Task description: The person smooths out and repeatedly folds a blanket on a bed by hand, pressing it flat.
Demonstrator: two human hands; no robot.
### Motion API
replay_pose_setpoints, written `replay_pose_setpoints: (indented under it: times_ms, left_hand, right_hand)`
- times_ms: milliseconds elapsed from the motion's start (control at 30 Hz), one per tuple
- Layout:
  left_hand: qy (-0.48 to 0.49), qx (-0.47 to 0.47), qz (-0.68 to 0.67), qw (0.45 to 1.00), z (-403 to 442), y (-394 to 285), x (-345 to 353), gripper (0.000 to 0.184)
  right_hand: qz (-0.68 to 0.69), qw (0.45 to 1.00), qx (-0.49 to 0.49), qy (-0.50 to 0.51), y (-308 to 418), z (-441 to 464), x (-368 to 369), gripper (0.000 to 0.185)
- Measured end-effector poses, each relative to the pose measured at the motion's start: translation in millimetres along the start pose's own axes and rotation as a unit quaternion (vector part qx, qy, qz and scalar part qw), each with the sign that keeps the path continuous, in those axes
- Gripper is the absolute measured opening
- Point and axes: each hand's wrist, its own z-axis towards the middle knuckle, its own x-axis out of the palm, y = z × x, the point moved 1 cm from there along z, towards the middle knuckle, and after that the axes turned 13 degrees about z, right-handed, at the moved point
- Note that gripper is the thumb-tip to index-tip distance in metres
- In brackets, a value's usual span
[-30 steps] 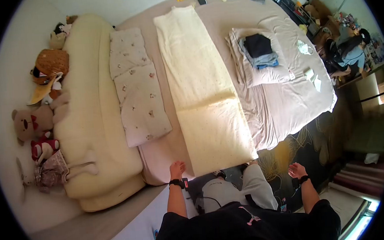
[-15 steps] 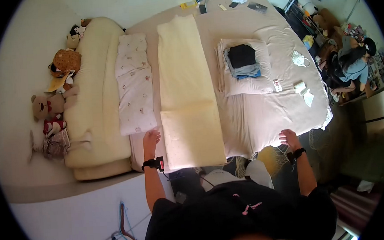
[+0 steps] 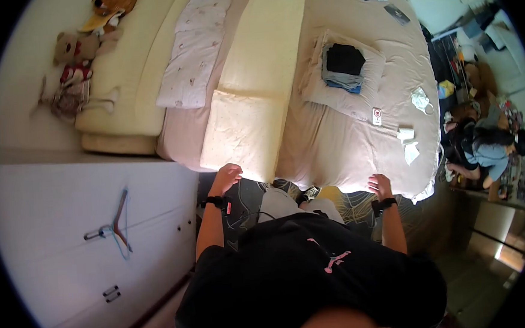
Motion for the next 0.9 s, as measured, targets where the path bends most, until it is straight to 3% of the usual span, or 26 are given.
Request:
replay_pose_setpoints:
  times_ms: [33,167,367,500,600,733,833,900]
  left_hand:
    - [-0.005,0.003,0.017,1.0,0,18,-3,0.025]
    - [-0.042,-0.036,0.0,0.998,-26,30,-8,0.023]
    - [-0.067,-0.055,-0.02,0.996,-35,73,-36,0.025]
    - [-0.047,-0.047,-0.061,0.996,-16,104,-69,0.027]
    - [-0.005,-0.048,-0.05,0.998,33,121,-102,0.029]
    - [-0.014,0.004,-0.02,1.0,88,107,-140,0.021]
    - [-0.05,0.107,-0.032,0.993,124,69,-173,0.025]
    - [-0.11,0.124,0.061,0.984,145,45,-186,0.025]
  right_hand:
    - [-0.009,1.0,0.003,0.022,-1,7,18,0.032]
    - [-0.057,0.988,0.014,0.144,0,20,106,0.03]
    - [-0.141,0.962,0.038,0.231,-5,11,217,0.029]
    - [-0.162,0.955,0.054,0.242,-13,4,257,0.027]
    - [-0.16,0.968,0.031,0.192,0,-5,273,0.026]
    - [-0.159,0.973,-0.021,0.164,56,-9,274,0.025]
    - [-0.188,0.972,-0.095,0.107,130,-26,298,0.023]
    - [-0.194,0.97,-0.12,0.085,174,-25,313,0.022]
